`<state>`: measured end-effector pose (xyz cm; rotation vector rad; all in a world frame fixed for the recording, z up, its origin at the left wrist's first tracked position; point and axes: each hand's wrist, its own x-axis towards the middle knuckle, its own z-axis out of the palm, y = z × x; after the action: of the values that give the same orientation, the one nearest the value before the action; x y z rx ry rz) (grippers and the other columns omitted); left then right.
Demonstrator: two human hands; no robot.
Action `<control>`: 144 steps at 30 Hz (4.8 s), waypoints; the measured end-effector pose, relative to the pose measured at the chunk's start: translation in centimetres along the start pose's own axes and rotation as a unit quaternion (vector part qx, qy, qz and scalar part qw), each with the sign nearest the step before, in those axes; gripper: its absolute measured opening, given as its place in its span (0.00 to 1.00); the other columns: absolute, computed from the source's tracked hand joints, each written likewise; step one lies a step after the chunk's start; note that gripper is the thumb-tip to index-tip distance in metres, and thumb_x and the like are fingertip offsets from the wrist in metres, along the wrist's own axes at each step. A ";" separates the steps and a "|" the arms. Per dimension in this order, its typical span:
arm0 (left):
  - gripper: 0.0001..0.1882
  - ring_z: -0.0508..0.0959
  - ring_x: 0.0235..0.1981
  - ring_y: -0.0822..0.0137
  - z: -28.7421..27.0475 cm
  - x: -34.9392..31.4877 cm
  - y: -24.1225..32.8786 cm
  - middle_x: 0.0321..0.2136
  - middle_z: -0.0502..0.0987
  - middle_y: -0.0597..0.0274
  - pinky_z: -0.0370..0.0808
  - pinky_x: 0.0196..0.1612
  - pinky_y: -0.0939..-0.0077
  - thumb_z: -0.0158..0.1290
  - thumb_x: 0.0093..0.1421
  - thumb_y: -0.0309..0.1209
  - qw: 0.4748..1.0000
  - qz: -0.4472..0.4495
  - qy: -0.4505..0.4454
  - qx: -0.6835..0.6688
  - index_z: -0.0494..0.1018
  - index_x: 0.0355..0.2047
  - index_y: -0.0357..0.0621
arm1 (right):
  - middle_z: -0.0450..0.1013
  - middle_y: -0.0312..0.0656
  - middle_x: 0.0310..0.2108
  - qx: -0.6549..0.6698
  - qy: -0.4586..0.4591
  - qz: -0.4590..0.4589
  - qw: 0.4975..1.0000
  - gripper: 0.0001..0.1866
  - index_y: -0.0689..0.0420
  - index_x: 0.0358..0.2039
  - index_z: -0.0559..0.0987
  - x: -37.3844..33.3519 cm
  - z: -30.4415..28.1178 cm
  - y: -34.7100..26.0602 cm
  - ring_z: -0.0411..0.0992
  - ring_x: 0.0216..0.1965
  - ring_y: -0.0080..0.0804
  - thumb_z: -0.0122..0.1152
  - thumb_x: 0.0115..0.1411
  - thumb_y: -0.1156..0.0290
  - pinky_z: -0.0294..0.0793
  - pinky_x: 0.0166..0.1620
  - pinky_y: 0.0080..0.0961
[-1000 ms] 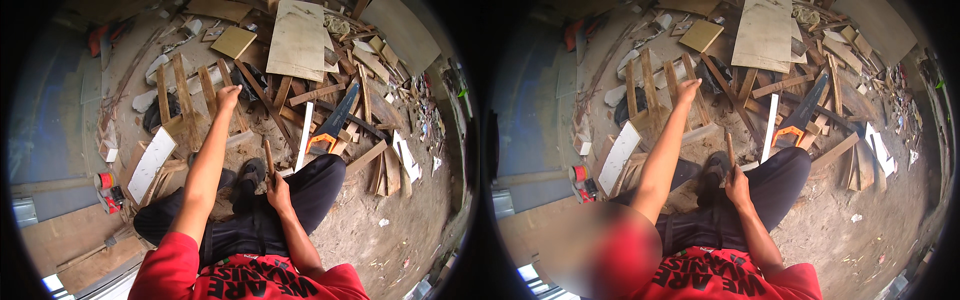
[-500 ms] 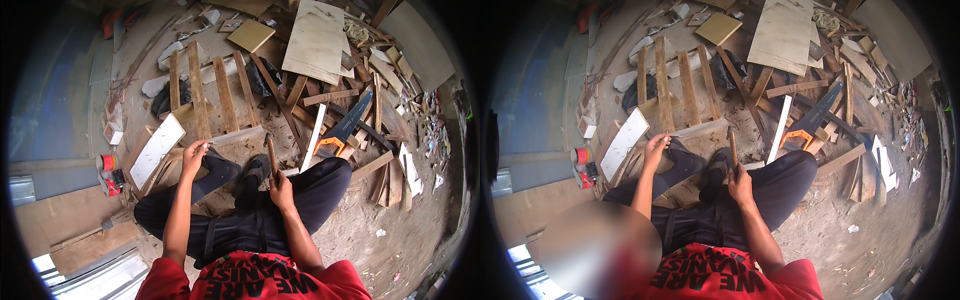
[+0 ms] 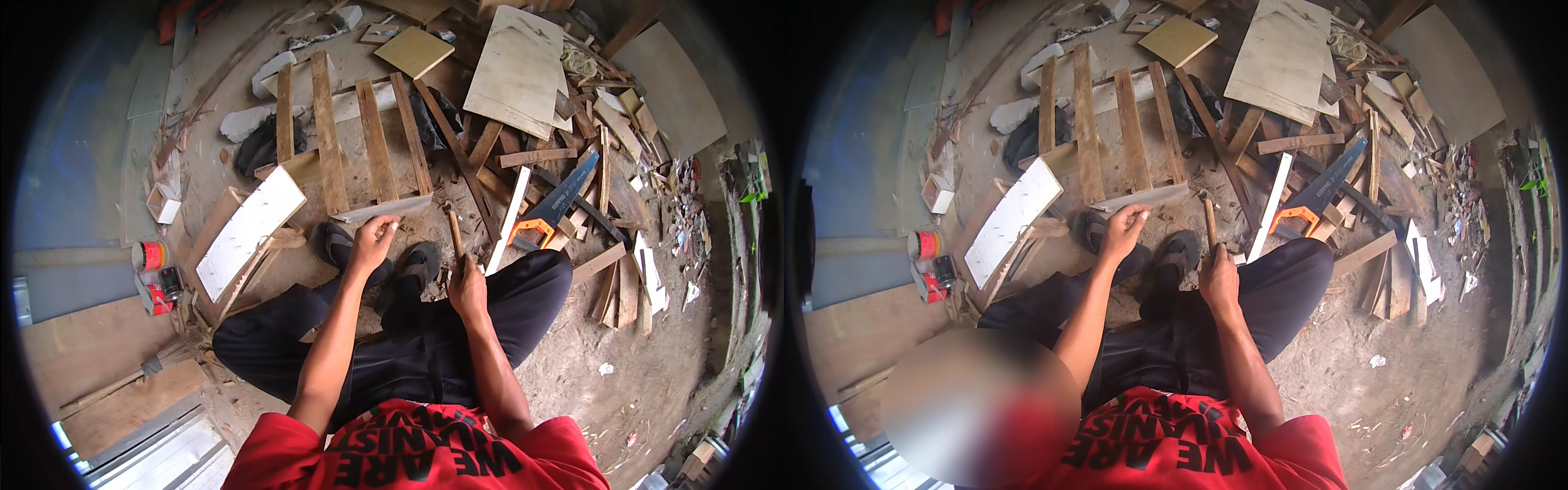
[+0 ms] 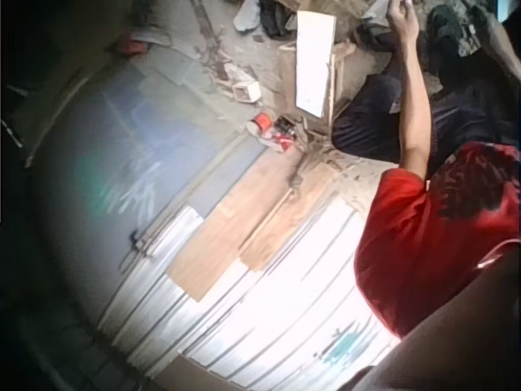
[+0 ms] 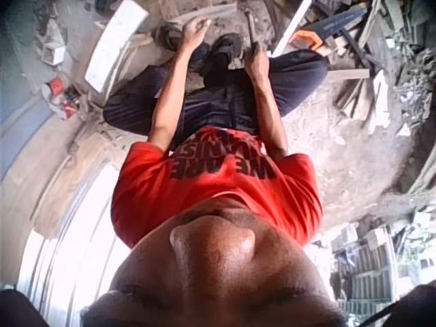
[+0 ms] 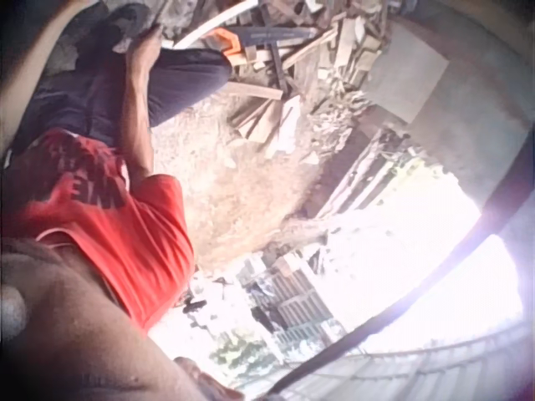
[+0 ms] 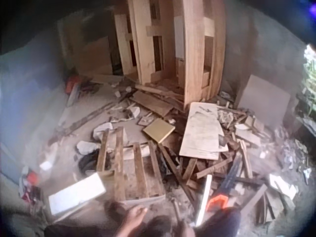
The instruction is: The person sits on the floor and uses a hammer to repeatedly strike a white rectangular board resting on a wooden pallet. The person adjusts the board's position multiple times and continues hammering along its length.
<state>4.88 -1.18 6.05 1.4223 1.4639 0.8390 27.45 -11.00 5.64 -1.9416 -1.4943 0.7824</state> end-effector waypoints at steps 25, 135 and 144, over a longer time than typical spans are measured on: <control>0.16 0.76 0.47 0.43 -30.0 0.3 -6.0 0.42 0.78 0.45 0.72 0.51 0.54 0.52 0.66 0.40 0.848 0.074 0.407 0.331 0.75 0.40 0.37 | 0.60 0.28 0.20 0.384 -0.079 0.134 0.910 0.13 0.53 0.33 0.67 -0.9 0.5 -2.5 0.57 0.15 0.14 0.55 0.70 0.60 0.55 0.17 0.18; 0.11 0.80 0.44 0.60 -22.4 4.1 -6.4 0.33 0.82 0.52 0.63 0.55 0.58 0.46 0.62 0.29 0.820 -0.115 0.282 0.485 0.74 0.42 0.43 | 0.74 0.63 0.27 0.118 -0.164 -0.155 0.967 0.11 0.64 0.41 0.70 1.2 7.8 -15.4 0.76 0.32 0.64 0.55 0.67 0.69 0.74 0.32 0.42; 0.11 0.80 0.44 0.59 -22.4 4.0 -6.5 0.34 0.83 0.51 0.64 0.54 0.59 0.44 0.63 0.29 0.819 -0.109 0.277 0.490 0.74 0.43 0.43 | 0.73 0.64 0.27 0.127 -0.170 -0.186 0.959 0.09 0.63 0.40 0.68 0.5 8.4 -14.8 0.74 0.32 0.68 0.54 0.67 0.71 0.72 0.28 0.45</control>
<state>-17.97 4.69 7.62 1.7221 2.7039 0.3161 11.85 -6.58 10.84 -1.3287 -1.7875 1.1086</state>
